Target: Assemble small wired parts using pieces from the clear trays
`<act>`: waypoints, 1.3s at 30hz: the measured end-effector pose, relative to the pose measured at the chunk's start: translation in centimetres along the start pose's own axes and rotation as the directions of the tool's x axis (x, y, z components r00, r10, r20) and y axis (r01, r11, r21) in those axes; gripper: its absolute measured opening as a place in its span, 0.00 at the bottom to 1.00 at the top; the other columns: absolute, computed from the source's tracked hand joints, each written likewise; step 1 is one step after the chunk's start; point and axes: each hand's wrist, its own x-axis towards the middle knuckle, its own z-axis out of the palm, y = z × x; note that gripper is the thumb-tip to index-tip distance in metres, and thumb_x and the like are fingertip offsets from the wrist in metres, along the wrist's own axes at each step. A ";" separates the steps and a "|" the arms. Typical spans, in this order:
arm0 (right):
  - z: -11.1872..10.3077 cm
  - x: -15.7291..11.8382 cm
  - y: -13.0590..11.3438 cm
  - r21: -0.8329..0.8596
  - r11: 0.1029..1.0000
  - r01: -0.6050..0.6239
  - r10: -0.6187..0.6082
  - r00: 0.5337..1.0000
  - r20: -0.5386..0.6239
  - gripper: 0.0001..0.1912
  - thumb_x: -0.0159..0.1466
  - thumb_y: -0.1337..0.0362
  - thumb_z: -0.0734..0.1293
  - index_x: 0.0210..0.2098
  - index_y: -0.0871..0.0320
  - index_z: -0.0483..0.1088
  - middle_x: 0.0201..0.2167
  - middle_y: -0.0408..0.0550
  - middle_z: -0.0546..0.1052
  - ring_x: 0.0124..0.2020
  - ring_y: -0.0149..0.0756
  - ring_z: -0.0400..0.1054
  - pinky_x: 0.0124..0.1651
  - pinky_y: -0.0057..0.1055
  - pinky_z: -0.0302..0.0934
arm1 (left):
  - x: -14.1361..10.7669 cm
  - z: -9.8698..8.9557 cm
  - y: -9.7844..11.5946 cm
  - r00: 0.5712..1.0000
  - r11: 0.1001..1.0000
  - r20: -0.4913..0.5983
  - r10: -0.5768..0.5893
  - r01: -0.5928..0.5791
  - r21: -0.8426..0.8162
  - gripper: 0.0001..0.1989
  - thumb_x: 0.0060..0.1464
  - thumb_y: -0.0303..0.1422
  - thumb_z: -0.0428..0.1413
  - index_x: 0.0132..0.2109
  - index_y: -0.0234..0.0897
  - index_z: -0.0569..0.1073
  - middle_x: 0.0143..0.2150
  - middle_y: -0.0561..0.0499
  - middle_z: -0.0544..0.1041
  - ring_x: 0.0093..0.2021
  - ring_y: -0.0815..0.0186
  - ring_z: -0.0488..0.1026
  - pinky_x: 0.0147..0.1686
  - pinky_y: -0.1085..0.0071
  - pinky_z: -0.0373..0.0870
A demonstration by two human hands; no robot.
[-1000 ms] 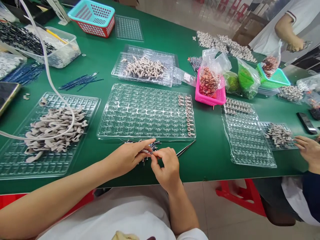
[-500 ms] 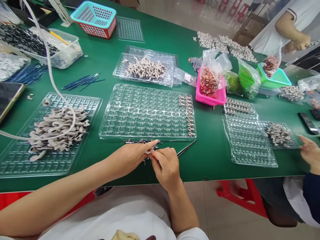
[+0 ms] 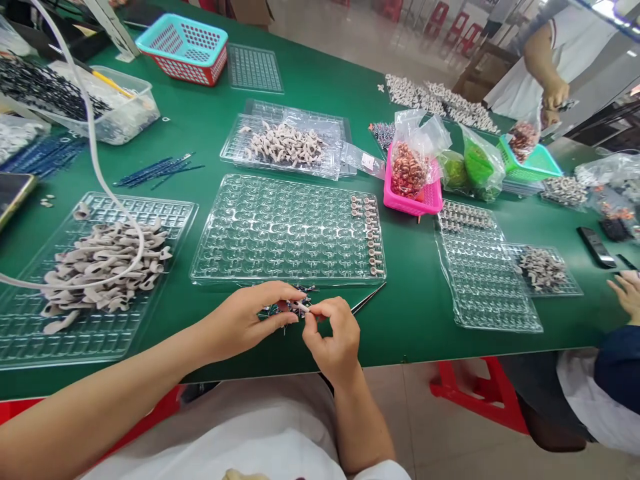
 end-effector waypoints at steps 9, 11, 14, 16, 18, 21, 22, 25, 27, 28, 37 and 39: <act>-0.4 -0.3 0.0 0.095 0.993 -0.074 0.075 0.997 -0.013 0.06 0.64 0.68 0.67 0.42 0.53 0.71 0.32 0.44 0.75 0.31 0.32 0.68 0.34 0.31 0.66 | 0.4 -0.4 0.4 0.982 0.934 0.037 -0.183 0.185 -0.305 0.10 0.60 0.37 0.56 0.45 0.39 0.78 0.40 0.49 0.81 0.37 0.64 0.77 0.33 0.72 0.74; -0.5 -0.4 0.1 0.096 0.993 -0.072 0.074 0.997 -0.018 0.06 0.64 0.68 0.67 0.41 0.53 0.72 0.32 0.45 0.76 0.31 0.33 0.69 0.34 0.31 0.66 | 0.4 -0.3 0.4 0.982 0.933 0.030 -0.185 0.185 -0.308 0.09 0.59 0.36 0.57 0.44 0.39 0.78 0.40 0.50 0.81 0.38 0.64 0.77 0.34 0.72 0.73; -0.6 -0.5 -0.1 0.103 0.993 -0.058 0.059 0.998 -0.005 0.07 0.65 0.69 0.66 0.42 0.53 0.73 0.33 0.46 0.77 0.32 0.34 0.71 0.33 0.31 0.66 | 0.3 -0.2 0.3 0.987 0.940 0.019 -0.159 0.158 -0.302 0.09 0.60 0.36 0.56 0.44 0.40 0.78 0.40 0.51 0.81 0.38 0.65 0.76 0.37 0.72 0.72; -0.7 -0.5 -0.2 0.109 0.993 -0.048 0.049 0.999 -0.002 0.09 0.65 0.69 0.66 0.44 0.53 0.74 0.34 0.46 0.78 0.33 0.34 0.72 0.32 0.31 0.66 | 0.2 -0.2 0.2 0.991 0.946 0.015 -0.134 0.132 -0.296 0.08 0.61 0.35 0.56 0.44 0.41 0.78 0.40 0.51 0.80 0.39 0.65 0.76 0.37 0.72 0.71; -0.7 -0.5 -0.2 0.111 0.993 -0.039 0.040 0.999 -0.008 0.10 0.65 0.70 0.66 0.44 0.52 0.74 0.34 0.46 0.79 0.33 0.35 0.73 0.31 0.31 0.66 | 0.2 -0.2 0.2 0.995 0.954 0.007 -0.102 0.100 -0.282 0.08 0.61 0.34 0.56 0.44 0.41 0.78 0.41 0.51 0.80 0.39 0.66 0.75 0.38 0.72 0.71; -0.7 -0.4 -0.2 0.109 0.994 -0.029 0.030 1.000 -0.006 0.11 0.65 0.71 0.67 0.45 0.52 0.74 0.34 0.46 0.79 0.33 0.34 0.73 0.29 0.30 0.65 | 0.3 -0.1 0.2 0.998 0.963 -0.002 -0.067 0.065 -0.261 0.07 0.61 0.31 0.56 0.44 0.39 0.78 0.40 0.51 0.80 0.39 0.66 0.75 0.39 0.72 0.70; -0.6 -0.4 -0.2 0.107 0.994 -0.025 0.026 1.000 -0.005 0.11 0.65 0.71 0.67 0.45 0.52 0.74 0.34 0.46 0.79 0.33 0.34 0.73 0.29 0.29 0.64 | 0.3 -0.1 0.2 0.998 0.964 -0.007 -0.060 0.057 -0.259 0.07 0.61 0.31 0.56 0.44 0.39 0.78 0.40 0.51 0.80 0.38 0.66 0.75 0.38 0.73 0.70; -0.6 -0.4 -0.1 0.103 0.995 -0.012 0.013 1.000 -0.009 0.12 0.65 0.72 0.67 0.45 0.52 0.74 0.34 0.46 0.79 0.34 0.34 0.73 0.29 0.29 0.63 | 0.3 0.0 0.2 0.999 0.965 -0.021 -0.046 0.039 -0.258 0.08 0.60 0.30 0.56 0.44 0.38 0.78 0.39 0.50 0.80 0.37 0.66 0.75 0.37 0.73 0.70; -0.6 -0.4 -0.1 0.107 0.994 -0.003 0.004 1.000 -0.012 0.12 0.64 0.72 0.67 0.45 0.53 0.74 0.34 0.46 0.79 0.34 0.33 0.72 0.30 0.29 0.64 | 0.3 0.1 0.1 0.999 0.965 -0.023 -0.042 0.034 -0.259 0.08 0.60 0.30 0.56 0.44 0.37 0.78 0.39 0.50 0.80 0.37 0.66 0.75 0.37 0.73 0.70; -0.6 -0.4 -0.1 0.111 0.994 0.003 -0.001 1.000 -0.012 0.12 0.64 0.72 0.67 0.45 0.53 0.74 0.34 0.46 0.79 0.33 0.33 0.72 0.31 0.29 0.64 | 0.3 0.1 0.1 0.999 0.966 -0.024 -0.041 0.034 -0.255 0.08 0.60 0.30 0.56 0.44 0.37 0.78 0.39 0.50 0.80 0.37 0.66 0.75 0.37 0.73 0.70; -0.6 -0.3 0.1 0.091 0.993 0.079 -0.075 0.996 -0.042 0.14 0.63 0.74 0.68 0.46 0.52 0.74 0.35 0.46 0.80 0.33 0.33 0.73 0.34 0.33 0.66 | 0.2 0.2 -0.1 0.999 0.970 -0.047 0.007 -0.018 -0.243 0.07 0.59 0.28 0.57 0.43 0.38 0.79 0.37 0.52 0.80 0.35 0.68 0.75 0.36 0.76 0.70; -0.5 -0.3 0.2 0.087 0.990 0.107 -0.103 0.994 -0.048 0.16 0.62 0.75 0.68 0.47 0.52 0.73 0.35 0.46 0.81 0.33 0.34 0.73 0.35 0.34 0.66 | 0.2 0.2 -0.1 0.999 0.972 -0.051 0.015 -0.027 -0.234 0.06 0.59 0.28 0.58 0.43 0.38 0.79 0.36 0.52 0.80 0.35 0.69 0.75 0.36 0.76 0.70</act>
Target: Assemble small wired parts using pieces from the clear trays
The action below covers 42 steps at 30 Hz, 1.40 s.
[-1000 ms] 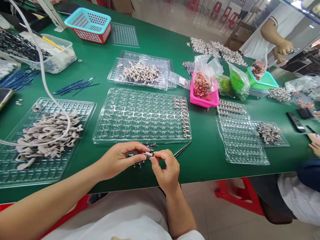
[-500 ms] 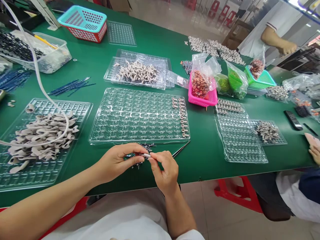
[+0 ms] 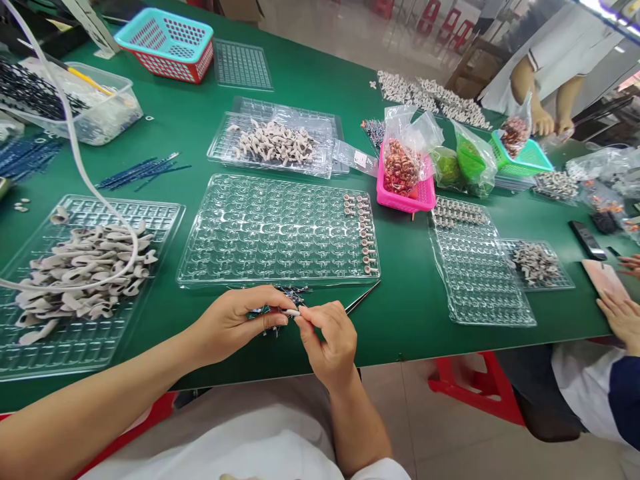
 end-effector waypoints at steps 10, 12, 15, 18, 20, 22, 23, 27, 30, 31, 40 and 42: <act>0.0 0.0 0.2 0.017 1.000 0.023 -0.023 1.000 0.018 0.19 0.61 0.77 0.69 0.48 0.51 0.73 0.36 0.46 0.80 0.34 0.34 0.73 0.37 0.35 0.65 | 0.0 0.0 -0.3 0.997 0.995 -0.010 0.082 -0.081 0.055 0.07 0.60 0.28 0.57 0.43 0.38 0.79 0.36 0.52 0.80 0.34 0.69 0.76 0.35 0.76 0.71; 0.0 0.0 0.2 0.015 1.000 0.018 -0.018 1.000 0.022 0.19 0.61 0.77 0.69 0.48 0.51 0.73 0.35 0.45 0.80 0.34 0.34 0.73 0.37 0.35 0.65 | 0.0 0.0 -0.3 0.996 0.995 -0.009 0.084 -0.084 0.059 0.07 0.60 0.28 0.57 0.43 0.38 0.79 0.36 0.51 0.80 0.35 0.69 0.76 0.35 0.76 0.71; -0.1 0.0 0.2 0.007 1.000 0.018 -0.018 0.999 0.027 0.17 0.61 0.76 0.69 0.46 0.52 0.73 0.34 0.45 0.80 0.33 0.34 0.73 0.37 0.35 0.65 | 0.0 -0.1 -0.1 0.998 0.996 -0.002 0.068 -0.068 0.059 0.07 0.60 0.29 0.57 0.42 0.38 0.79 0.36 0.51 0.80 0.34 0.68 0.76 0.35 0.76 0.71; 0.0 0.1 0.0 0.003 1.000 0.009 -0.010 0.999 0.035 0.15 0.62 0.75 0.69 0.45 0.52 0.72 0.33 0.45 0.79 0.33 0.33 0.72 0.36 0.34 0.65 | -0.1 -0.1 0.0 1.000 0.998 0.008 0.029 -0.029 0.048 0.07 0.60 0.29 0.56 0.43 0.38 0.79 0.36 0.51 0.81 0.35 0.68 0.76 0.35 0.75 0.71; 0.0 0.1 -0.2 -0.005 1.000 -0.030 0.031 0.999 0.042 0.11 0.63 0.73 0.68 0.42 0.53 0.72 0.32 0.44 0.78 0.32 0.33 0.71 0.35 0.33 0.64 | -0.1 -0.1 0.1 1.000 0.999 0.013 -0.019 0.019 0.043 0.08 0.60 0.31 0.56 0.44 0.39 0.78 0.39 0.52 0.81 0.37 0.68 0.77 0.36 0.75 0.72; 0.0 0.1 -0.4 -0.032 0.995 -0.095 0.097 0.994 0.043 0.06 0.64 0.71 0.67 0.38 0.54 0.72 0.30 0.43 0.77 0.29 0.31 0.69 0.34 0.31 0.64 | -0.2 0.0 0.1 0.997 0.997 0.018 -0.069 0.068 0.042 0.10 0.60 0.32 0.57 0.48 0.40 0.77 0.41 0.52 0.81 0.39 0.67 0.77 0.39 0.74 0.72; 0.0 0.1 -0.4 -0.052 0.990 -0.131 0.133 0.991 0.033 0.04 0.64 0.70 0.66 0.37 0.55 0.71 0.29 0.42 0.76 0.28 0.30 0.68 0.33 0.30 0.63 | -0.3 0.0 0.2 0.996 0.995 0.019 -0.087 0.086 0.044 0.12 0.59 0.33 0.59 0.50 0.40 0.75 0.42 0.52 0.81 0.39 0.67 0.77 0.40 0.73 0.73; 0.0 -0.1 -0.3 -0.116 0.965 -0.237 0.232 0.971 -0.053 0.04 0.65 0.67 0.65 0.32 0.56 0.69 0.26 0.40 0.72 0.26 0.28 0.65 0.30 0.26 0.59 | -0.5 0.3 0.3 0.997 0.992 0.001 -0.077 0.077 0.096 0.15 0.56 0.34 0.61 0.50 0.39 0.74 0.43 0.52 0.81 0.41 0.65 0.77 0.44 0.71 0.73; 0.1 -0.2 -0.2 -0.145 0.959 -0.244 0.238 0.970 -0.057 0.04 0.65 0.67 0.65 0.32 0.56 0.68 0.26 0.40 0.71 0.26 0.28 0.64 0.28 0.25 0.58 | -0.5 0.6 0.3 0.999 0.978 -0.029 -0.028 0.034 0.203 0.11 0.57 0.35 0.61 0.46 0.39 0.75 0.41 0.51 0.81 0.40 0.64 0.77 0.40 0.70 0.72; 0.1 -0.2 -0.1 -0.152 0.960 -0.237 0.231 0.971 -0.051 0.04 0.65 0.67 0.65 0.32 0.56 0.68 0.25 0.40 0.71 0.25 0.27 0.64 0.28 0.25 0.57 | -0.5 0.6 0.3 0.999 0.971 -0.042 -0.011 0.020 0.239 0.10 0.57 0.36 0.60 0.45 0.38 0.75 0.40 0.51 0.81 0.39 0.64 0.77 0.39 0.70 0.72; 0.4 -0.2 -0.1 -0.177 0.961 -0.213 0.212 0.977 -0.025 0.07 0.65 0.65 0.65 0.30 0.56 0.68 0.24 0.40 0.70 0.25 0.28 0.63 0.28 0.25 0.57 | -0.5 0.9 -0.6 0.978 0.915 -0.111 0.177 -0.122 0.385 0.07 0.62 0.31 0.53 0.42 0.37 0.76 0.32 0.51 0.79 0.33 0.65 0.75 0.33 0.71 0.68; 0.4 -0.1 -0.1 -0.186 0.960 -0.208 0.208 0.978 -0.018 0.07 0.65 0.65 0.64 0.30 0.56 0.68 0.23 0.40 0.70 0.25 0.28 0.63 0.28 0.26 0.58 | -0.5 0.9 -0.8 0.969 0.897 -0.112 0.222 -0.158 0.414 0.08 0.63 0.30 0.52 0.42 0.36 0.76 0.32 0.50 0.79 0.32 0.65 0.75 0.33 0.70 0.68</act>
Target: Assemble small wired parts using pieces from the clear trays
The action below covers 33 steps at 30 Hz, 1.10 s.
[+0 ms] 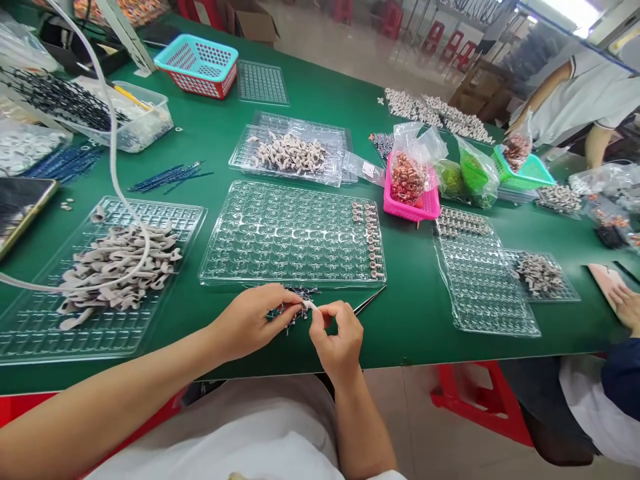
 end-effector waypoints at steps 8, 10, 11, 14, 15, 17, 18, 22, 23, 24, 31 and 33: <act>-0.4 0.1 0.1 0.024 0.994 0.109 -0.111 0.989 0.101 0.04 0.66 0.65 0.65 0.34 0.55 0.71 0.27 0.41 0.74 0.25 0.29 0.66 0.32 0.28 0.63 | -0.1 -1.8 1.5 0.997 0.981 0.050 0.053 -0.061 0.187 0.07 0.60 0.28 0.51 0.36 0.36 0.74 0.30 0.49 0.77 0.32 0.63 0.72 0.32 0.68 0.66; -0.4 0.2 0.3 0.056 0.987 0.148 -0.155 0.977 0.149 0.03 0.66 0.64 0.65 0.38 0.55 0.72 0.29 0.43 0.75 0.28 0.31 0.69 0.33 0.28 0.64 | -0.5 -3.1 1.7 1.000 0.975 0.020 0.019 -0.023 0.221 0.07 0.59 0.28 0.51 0.35 0.35 0.74 0.29 0.49 0.76 0.31 0.63 0.71 0.30 0.68 0.66; -0.4 0.2 0.5 0.066 0.985 0.162 -0.171 0.973 0.157 0.04 0.66 0.63 0.65 0.39 0.54 0.72 0.31 0.44 0.76 0.30 0.33 0.70 0.33 0.29 0.65 | -0.8 -4.0 1.5 1.000 0.972 -0.011 -0.011 0.014 0.237 0.07 0.59 0.28 0.51 0.35 0.35 0.74 0.30 0.49 0.76 0.32 0.64 0.71 0.30 0.69 0.66; -0.4 0.1 0.8 0.078 0.980 0.182 -0.192 0.971 0.145 0.06 0.66 0.62 0.66 0.42 0.54 0.72 0.34 0.46 0.78 0.33 0.36 0.73 0.35 0.31 0.68 | -2.5 -7.5 -0.1 0.978 0.938 -0.166 -0.124 0.170 0.301 0.08 0.60 0.29 0.50 0.35 0.36 0.73 0.32 0.48 0.76 0.34 0.63 0.72 0.33 0.69 0.68; -0.4 0.0 1.0 0.077 0.980 0.185 -0.194 0.971 0.139 0.06 0.66 0.62 0.65 0.42 0.54 0.72 0.35 0.47 0.78 0.34 0.37 0.73 0.36 0.31 0.68 | -3.1 -8.9 -1.0 0.960 0.915 -0.233 -0.155 0.229 0.334 0.08 0.61 0.29 0.50 0.36 0.36 0.73 0.33 0.48 0.77 0.35 0.63 0.72 0.35 0.69 0.68; -0.3 -0.1 1.2 0.077 0.978 0.192 -0.201 0.971 0.132 0.06 0.66 0.62 0.65 0.42 0.53 0.73 0.35 0.48 0.78 0.34 0.38 0.74 0.36 0.32 0.69 | -4.4 -12.0 -3.0 0.910 0.834 -0.361 -0.202 0.353 0.423 0.09 0.61 0.33 0.50 0.38 0.37 0.74 0.35 0.46 0.78 0.37 0.60 0.73 0.38 0.67 0.70; -0.3 -0.2 1.2 0.078 0.978 0.195 -0.204 0.970 0.132 0.06 0.66 0.62 0.65 0.42 0.53 0.73 0.35 0.48 0.79 0.34 0.38 0.75 0.36 0.33 0.69 | -4.8 -13.6 -4.0 0.888 0.786 -0.394 -0.236 0.413 0.459 0.10 0.61 0.34 0.50 0.39 0.37 0.75 0.38 0.45 0.79 0.41 0.59 0.74 0.42 0.65 0.70; 0.0 -0.2 1.2 0.108 0.971 0.212 -0.226 0.965 0.133 0.06 0.67 0.62 0.65 0.41 0.53 0.73 0.34 0.47 0.79 0.35 0.38 0.75 0.36 0.33 0.70 | -5.4 -18.5 -7.8 0.765 0.526 -0.478 -0.431 0.644 0.556 0.16 0.59 0.37 0.47 0.42 0.34 0.77 0.43 0.42 0.80 0.45 0.54 0.75 0.45 0.65 0.70; 0.0 -0.1 1.2 0.119 0.969 0.218 -0.233 0.964 0.131 0.06 0.67 0.62 0.64 0.41 0.53 0.73 0.34 0.47 0.78 0.34 0.38 0.74 0.35 0.32 0.70 | -5.2 -19.3 -8.7 0.753 0.493 -0.470 -0.461 0.658 0.569 0.17 0.58 0.37 0.47 0.42 0.33 0.77 0.42 0.41 0.80 0.45 0.53 0.75 0.44 0.65 0.70; 0.1 -0.1 1.1 0.130 0.966 0.223 -0.240 0.962 0.128 0.06 0.67 0.63 0.64 0.41 0.53 0.73 0.34 0.47 0.78 0.34 0.37 0.74 0.35 0.31 0.70 | -4.9 -19.8 -9.5 0.749 0.477 -0.454 -0.482 0.659 0.582 0.18 0.58 0.38 0.47 0.41 0.32 0.78 0.42 0.41 0.81 0.44 0.52 0.76 0.44 0.65 0.70; 0.1 -0.2 0.5 0.160 0.965 0.210 -0.229 0.967 0.111 0.05 0.68 0.65 0.63 0.39 0.55 0.71 0.33 0.47 0.77 0.34 0.35 0.73 0.37 0.30 0.69 | 0.0 -18.9 -12.7 0.835 0.530 -0.279 -0.474 0.523 0.667 0.21 0.54 0.39 0.48 0.45 0.33 0.79 0.46 0.38 0.80 0.51 0.46 0.73 0.54 0.57 0.66; 0.2 -0.2 0.2 0.163 0.966 0.198 -0.219 0.969 0.119 0.06 0.68 0.66 0.62 0.39 0.56 0.71 0.32 0.47 0.77 0.33 0.35 0.72 0.37 0.30 0.68 | 2.7 -17.2 -12.3 0.886 0.601 -0.202 -0.417 0.435 0.670 0.21 0.54 0.39 0.48 0.46 0.32 0.79 0.47 0.37 0.80 0.52 0.44 0.72 0.56 0.54 0.64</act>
